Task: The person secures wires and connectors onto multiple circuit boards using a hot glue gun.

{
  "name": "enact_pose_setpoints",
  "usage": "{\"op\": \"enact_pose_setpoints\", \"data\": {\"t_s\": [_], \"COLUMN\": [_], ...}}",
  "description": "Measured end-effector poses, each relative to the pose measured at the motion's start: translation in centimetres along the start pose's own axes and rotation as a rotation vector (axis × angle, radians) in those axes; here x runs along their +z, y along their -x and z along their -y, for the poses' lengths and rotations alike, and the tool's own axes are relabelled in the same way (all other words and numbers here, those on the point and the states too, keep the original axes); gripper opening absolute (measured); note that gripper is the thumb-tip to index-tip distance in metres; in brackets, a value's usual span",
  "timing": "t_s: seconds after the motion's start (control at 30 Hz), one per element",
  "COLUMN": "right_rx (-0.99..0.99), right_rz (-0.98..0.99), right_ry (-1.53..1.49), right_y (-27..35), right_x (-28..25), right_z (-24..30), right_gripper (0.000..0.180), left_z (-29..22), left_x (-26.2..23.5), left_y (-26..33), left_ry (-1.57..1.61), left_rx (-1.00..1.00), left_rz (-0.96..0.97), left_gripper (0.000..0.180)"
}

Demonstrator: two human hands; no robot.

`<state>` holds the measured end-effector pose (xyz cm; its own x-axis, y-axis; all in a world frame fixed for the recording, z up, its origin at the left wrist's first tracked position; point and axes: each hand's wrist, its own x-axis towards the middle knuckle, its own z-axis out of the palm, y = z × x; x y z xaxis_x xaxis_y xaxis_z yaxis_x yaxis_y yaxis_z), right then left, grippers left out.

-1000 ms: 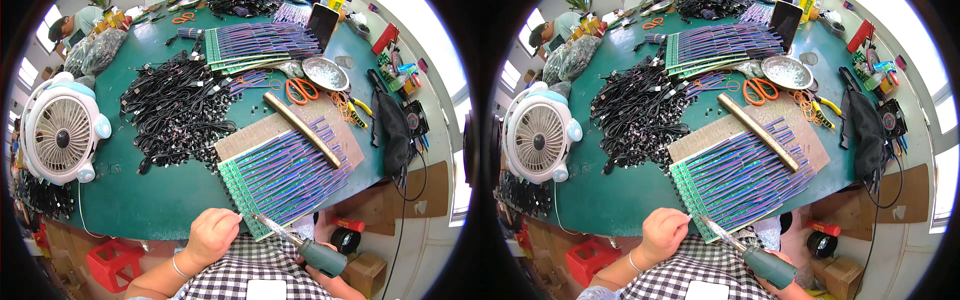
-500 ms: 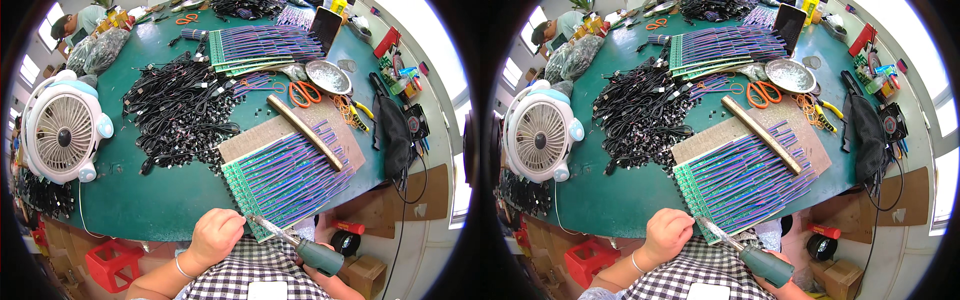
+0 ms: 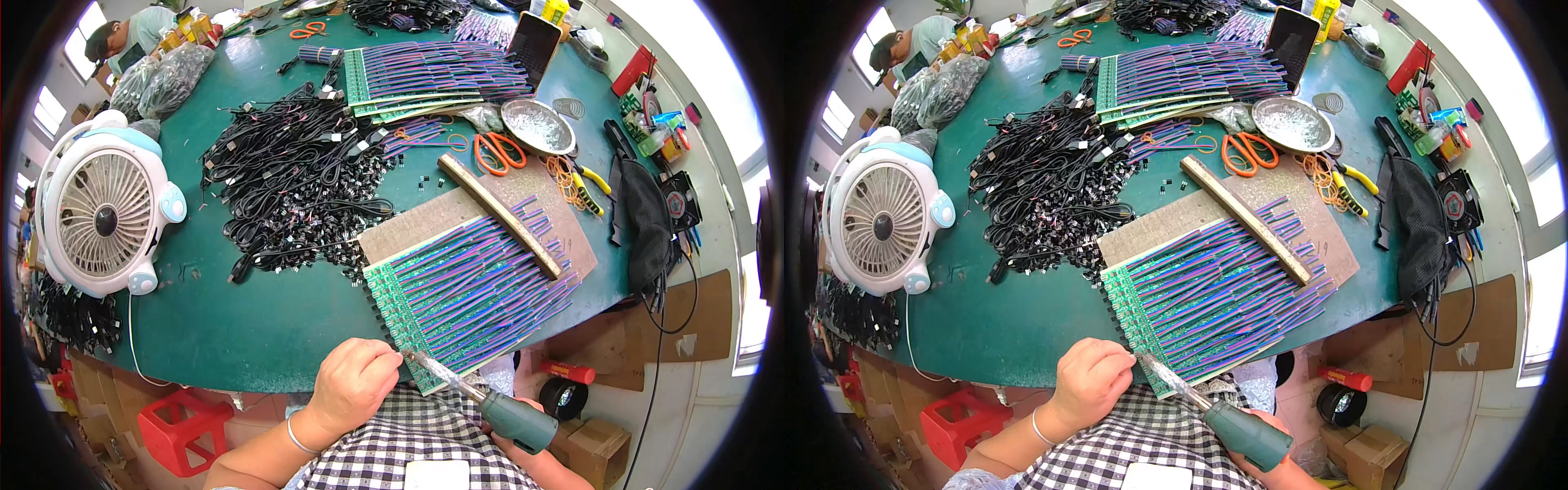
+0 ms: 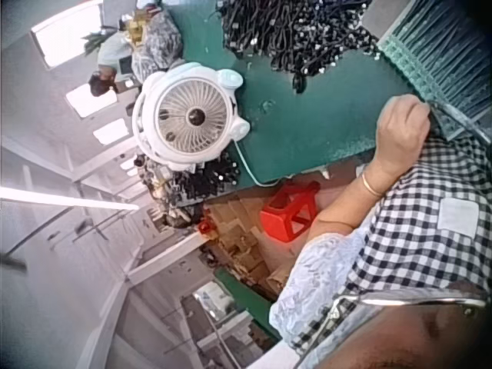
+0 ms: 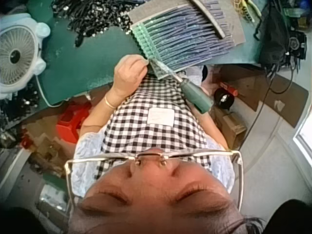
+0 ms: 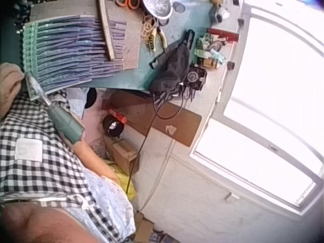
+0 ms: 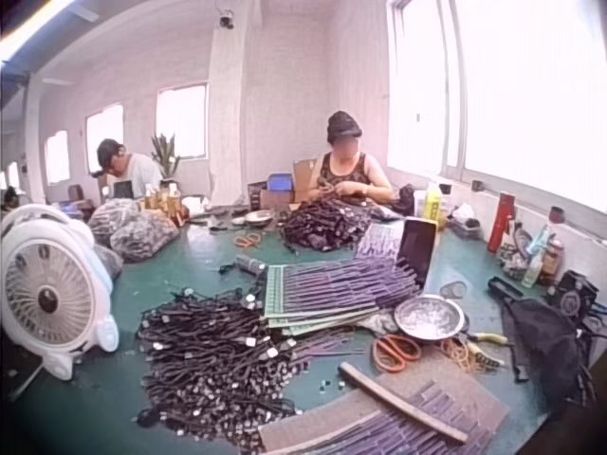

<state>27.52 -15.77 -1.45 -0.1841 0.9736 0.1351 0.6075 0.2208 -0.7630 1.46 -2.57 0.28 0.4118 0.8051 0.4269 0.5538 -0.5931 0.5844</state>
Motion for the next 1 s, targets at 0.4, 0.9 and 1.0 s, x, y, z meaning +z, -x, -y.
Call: {"op": "enact_pose_setpoints", "data": {"t_s": [0.4,0.9,1.0], "right_rx": [0.168,0.249,0.161], "right_rz": [0.019,0.02,0.018], "right_ry": [-0.118,-0.16,-0.212], "right_y": [0.7,-0.2,-1.0], "right_x": [0.0,-0.3,-0.7], "right_z": [-0.3,0.3,-0.1], "right_gripper": [0.015,0.017,0.017], "left_z": [0.0,0.1,-0.1], "left_x": [0.0,-0.1,0.0], "left_y": [0.0,0.0,0.2], "left_ry": [-0.011,-0.022,-0.018], "left_rx": [0.005,0.007,-0.004], "left_rz": [0.013,0.013,-0.019], "left_gripper": [0.022,0.023,0.023]}}
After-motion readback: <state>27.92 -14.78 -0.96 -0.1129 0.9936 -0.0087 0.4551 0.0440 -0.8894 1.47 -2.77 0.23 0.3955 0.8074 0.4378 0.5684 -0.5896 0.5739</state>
